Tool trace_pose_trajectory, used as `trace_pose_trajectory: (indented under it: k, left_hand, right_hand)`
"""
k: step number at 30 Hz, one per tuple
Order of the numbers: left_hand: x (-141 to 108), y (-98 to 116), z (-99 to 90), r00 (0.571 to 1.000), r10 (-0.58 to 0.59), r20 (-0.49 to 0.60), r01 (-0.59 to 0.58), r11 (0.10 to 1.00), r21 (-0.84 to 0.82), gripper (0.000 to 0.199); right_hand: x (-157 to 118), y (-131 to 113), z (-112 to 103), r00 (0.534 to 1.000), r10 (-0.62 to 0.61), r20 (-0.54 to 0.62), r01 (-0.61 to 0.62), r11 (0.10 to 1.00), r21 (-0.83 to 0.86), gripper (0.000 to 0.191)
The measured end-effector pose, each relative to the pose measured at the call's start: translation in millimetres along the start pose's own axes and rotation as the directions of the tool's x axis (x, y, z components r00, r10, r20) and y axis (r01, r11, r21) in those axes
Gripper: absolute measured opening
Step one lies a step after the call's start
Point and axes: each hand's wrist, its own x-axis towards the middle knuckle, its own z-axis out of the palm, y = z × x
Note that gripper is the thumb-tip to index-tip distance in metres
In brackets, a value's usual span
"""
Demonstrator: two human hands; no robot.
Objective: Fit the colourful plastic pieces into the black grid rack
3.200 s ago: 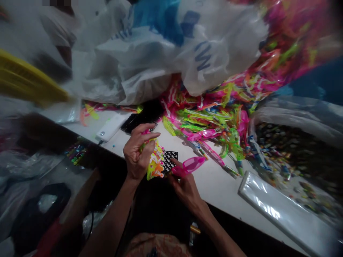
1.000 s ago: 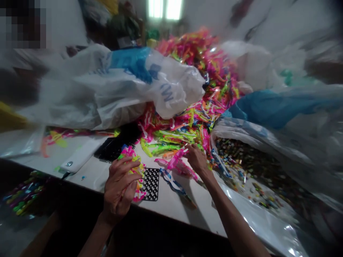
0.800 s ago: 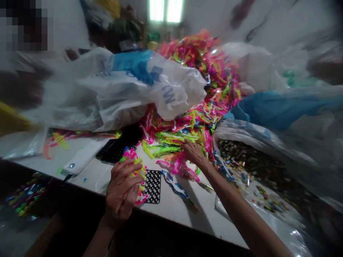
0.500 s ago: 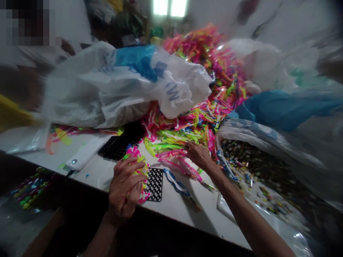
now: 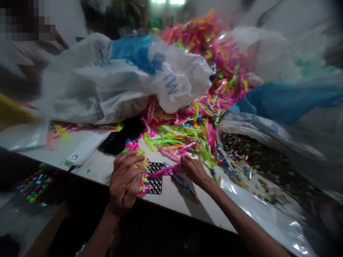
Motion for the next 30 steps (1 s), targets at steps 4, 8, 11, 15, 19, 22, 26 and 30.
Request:
trace_pose_trajectory:
  k: [4, 8, 11, 15, 19, 22, 26, 30]
  left_hand:
    - [-0.8, -0.3, -0.5, 1.000, 0.009, -0.003, -0.009, 1.000, -0.007, 0.021]
    - [-2.3, -2.1, -1.0, 1.000, 0.014, -0.001, -0.014, 1.000, -0.009, 0.021]
    - [-2.3, -2.9, -0.1, 1.000, 0.021, -0.010, -0.021, 1.000, -0.013, 0.021]
    - [-0.8, -2.4, 0.6, 1.000, 0.022, -0.014, -0.022, 1.000, -0.013, 0.021]
    - [-0.6, -2.1, -0.9, 1.000, 0.015, 0.003, -0.015, 1.000, -0.006, 0.021]
    - [-1.8, -3.3, -1.6, 1.000, 0.014, 0.021, -0.014, 1.000, 0.000, 0.022]
    - [-3.0, -4.4, -1.2, 1.000, 0.013, 0.015, -0.013, 1.000, 0.005, 0.022]
    - [-3.3, -2.4, -2.4, 1.000, -0.006, 0.014, 0.006, 1.000, 0.000, 0.021]
  right_hand:
    - [-6.2, -0.4, -1.4, 0.999, 0.039, -0.037, -0.039, 0.999, -0.014, 0.020]
    - [-17.6, 2.1, -5.7, 0.995, 0.086, -0.050, -0.073, 0.975, 0.212, 0.019]
    - [-24.8, 2.3, -5.0, 0.992, 0.122, -0.033, -0.095, 0.889, 0.447, 0.018]
    - [-24.9, -4.5, -0.2, 0.988, 0.132, -0.080, -0.068, 0.838, 0.541, 0.022]
    - [-22.4, -19.2, 2.0, 0.983, 0.086, -0.160, 0.013, 0.844, 0.535, 0.020]
    - [-26.2, -28.8, 3.3, 0.979, 0.098, -0.180, 0.009, 0.856, 0.516, 0.015]
    - [-36.5, -26.5, 6.6, 0.976, 0.181, -0.120, -0.089, 0.840, 0.535, 0.013]
    - [-46.5, -18.0, 1.8, 0.959, 0.270, -0.090, -0.139, 0.721, 0.679, 0.020]
